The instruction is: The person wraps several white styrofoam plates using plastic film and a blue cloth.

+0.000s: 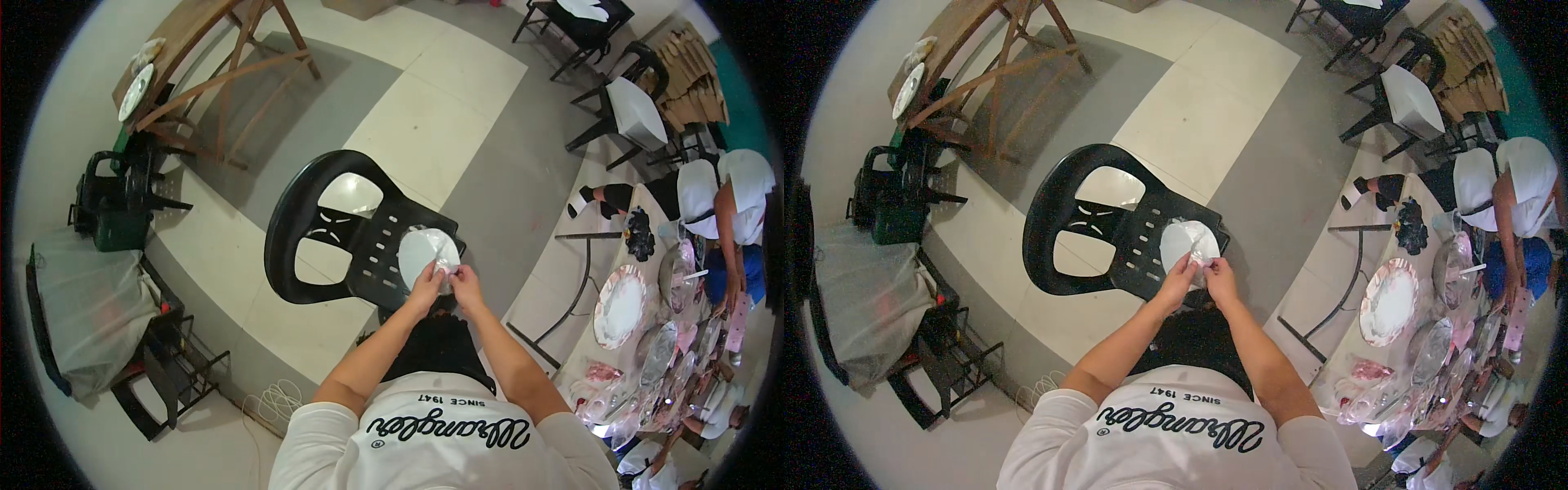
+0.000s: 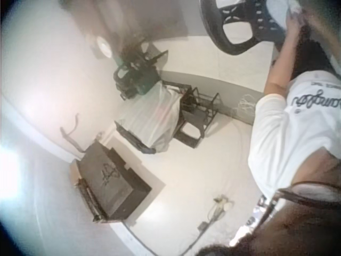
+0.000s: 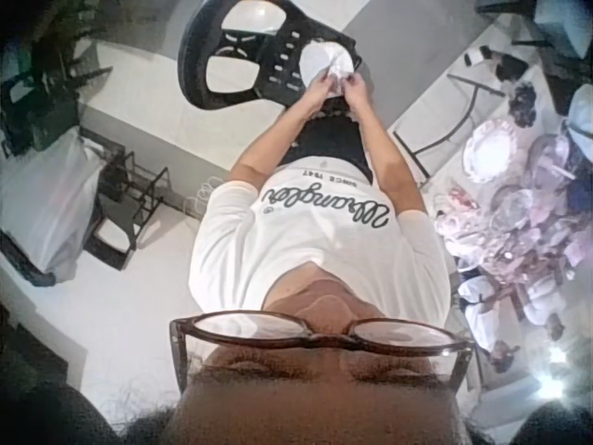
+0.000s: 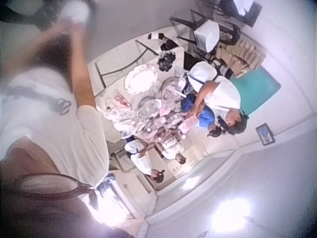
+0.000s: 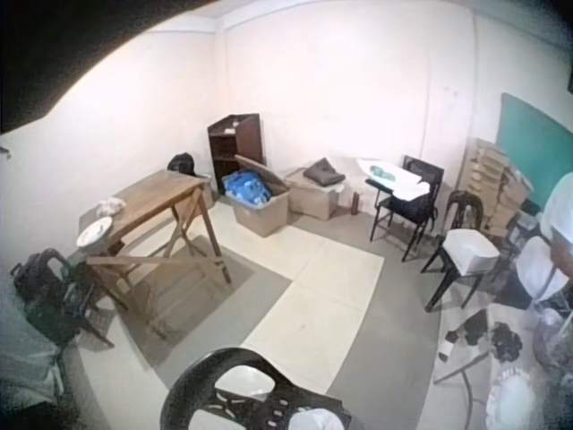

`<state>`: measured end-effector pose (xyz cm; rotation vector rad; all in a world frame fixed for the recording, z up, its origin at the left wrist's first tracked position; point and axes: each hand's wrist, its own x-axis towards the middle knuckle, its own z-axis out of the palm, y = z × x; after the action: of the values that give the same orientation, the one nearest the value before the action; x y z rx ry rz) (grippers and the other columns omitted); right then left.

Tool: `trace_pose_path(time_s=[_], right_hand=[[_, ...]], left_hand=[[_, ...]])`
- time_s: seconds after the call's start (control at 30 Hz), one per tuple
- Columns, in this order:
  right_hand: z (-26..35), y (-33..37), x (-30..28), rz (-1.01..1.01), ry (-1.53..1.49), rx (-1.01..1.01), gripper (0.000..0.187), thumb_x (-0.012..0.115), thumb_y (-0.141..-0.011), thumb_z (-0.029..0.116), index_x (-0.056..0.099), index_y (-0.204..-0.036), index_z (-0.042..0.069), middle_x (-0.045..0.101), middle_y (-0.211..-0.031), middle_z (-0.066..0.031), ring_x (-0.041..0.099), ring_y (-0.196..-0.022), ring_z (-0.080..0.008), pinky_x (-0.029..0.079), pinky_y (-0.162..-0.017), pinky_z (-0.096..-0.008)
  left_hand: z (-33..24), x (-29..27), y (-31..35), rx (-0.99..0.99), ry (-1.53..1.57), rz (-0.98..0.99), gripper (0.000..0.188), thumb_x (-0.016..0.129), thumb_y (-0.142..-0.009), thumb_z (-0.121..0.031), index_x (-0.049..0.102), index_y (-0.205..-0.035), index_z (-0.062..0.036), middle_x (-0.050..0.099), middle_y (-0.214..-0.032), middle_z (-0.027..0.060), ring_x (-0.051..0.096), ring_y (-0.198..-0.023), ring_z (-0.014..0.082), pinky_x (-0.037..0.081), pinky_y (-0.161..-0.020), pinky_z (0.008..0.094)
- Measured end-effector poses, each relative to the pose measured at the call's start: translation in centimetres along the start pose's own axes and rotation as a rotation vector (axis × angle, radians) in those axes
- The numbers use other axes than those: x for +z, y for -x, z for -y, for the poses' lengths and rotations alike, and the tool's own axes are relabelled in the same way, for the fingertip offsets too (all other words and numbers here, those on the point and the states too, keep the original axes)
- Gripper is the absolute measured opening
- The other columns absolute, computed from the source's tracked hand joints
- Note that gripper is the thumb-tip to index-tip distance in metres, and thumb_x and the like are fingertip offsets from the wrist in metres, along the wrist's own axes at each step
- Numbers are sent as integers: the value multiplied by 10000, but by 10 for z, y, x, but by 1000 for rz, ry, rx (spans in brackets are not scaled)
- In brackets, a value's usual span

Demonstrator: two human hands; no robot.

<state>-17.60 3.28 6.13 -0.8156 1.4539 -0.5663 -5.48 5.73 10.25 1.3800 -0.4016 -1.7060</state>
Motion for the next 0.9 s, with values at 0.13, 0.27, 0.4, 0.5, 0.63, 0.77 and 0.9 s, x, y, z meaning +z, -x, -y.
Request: trace_pose_path(time_s=[0.13,0.27,0.4,0.5,0.63,0.77,0.9], right_hand=[[1,-4,2,-110,364,-174,317,589,-834,164,547,-1101,-1,624,-908,-128,591,-780,-183,471,-674,-291],[14,-3,9,69,511,-167,405,609,-832,202,505,-1145,-31,616,-985,-146,585,-840,-178,470,-697,-285],[5,-7,7,-33,372,-233,425,605,-833,196,490,-1169,-38,613,-999,-157,583,-857,-174,462,-728,-285],[11,-7,6,-3,243,-204,385,574,-850,145,484,-1179,-35,613,-924,-103,562,-821,-142,441,-741,-268],[29,5,9,61,315,-99,323,559,-855,109,506,-1146,-22,612,-865,-67,547,-778,-126,436,-707,-260],[38,12,18,41,191,-151,199,547,-861,114,578,-1016,-7,601,-799,-44,540,-743,-119,435,-680,-260],[42,8,22,-129,458,-302,219,572,-845,176,610,-953,-10,606,-791,-99,575,-741,-187,457,-709,-303]], left_hand=[[27,-12,-14,5,210,-9,506,381,-962,-296,300,-1345,25,412,-1317,131,389,-1205,181,284,-1014,294],[19,-8,-6,-33,280,51,550,332,-965,-375,305,-1343,23,375,-1351,131,367,-1230,191,273,-1022,304],[4,-9,2,-70,95,-4,537,324,-954,-438,418,-1269,-14,469,-1244,98,440,-1144,189,339,-971,359],[0,-17,2,-71,80,-76,513,341,-955,-411,469,-1222,7,539,-1119,114,511,-991,155,402,-838,306],[8,-19,-3,10,54,-179,479,336,-960,-386,492,-1189,5,544,-1072,91,506,-904,127,405,-782,279],[13,-20,-4,28,187,-90,519,324,-964,-401,445,-1256,11,512,-1180,101,490,-1031,168,378,-878,285],[1,-12,8,-41,343,-36,606,270,-958,-459,309,-1349,2,398,-1327,119,406,-1180,204,308,-994,312]])
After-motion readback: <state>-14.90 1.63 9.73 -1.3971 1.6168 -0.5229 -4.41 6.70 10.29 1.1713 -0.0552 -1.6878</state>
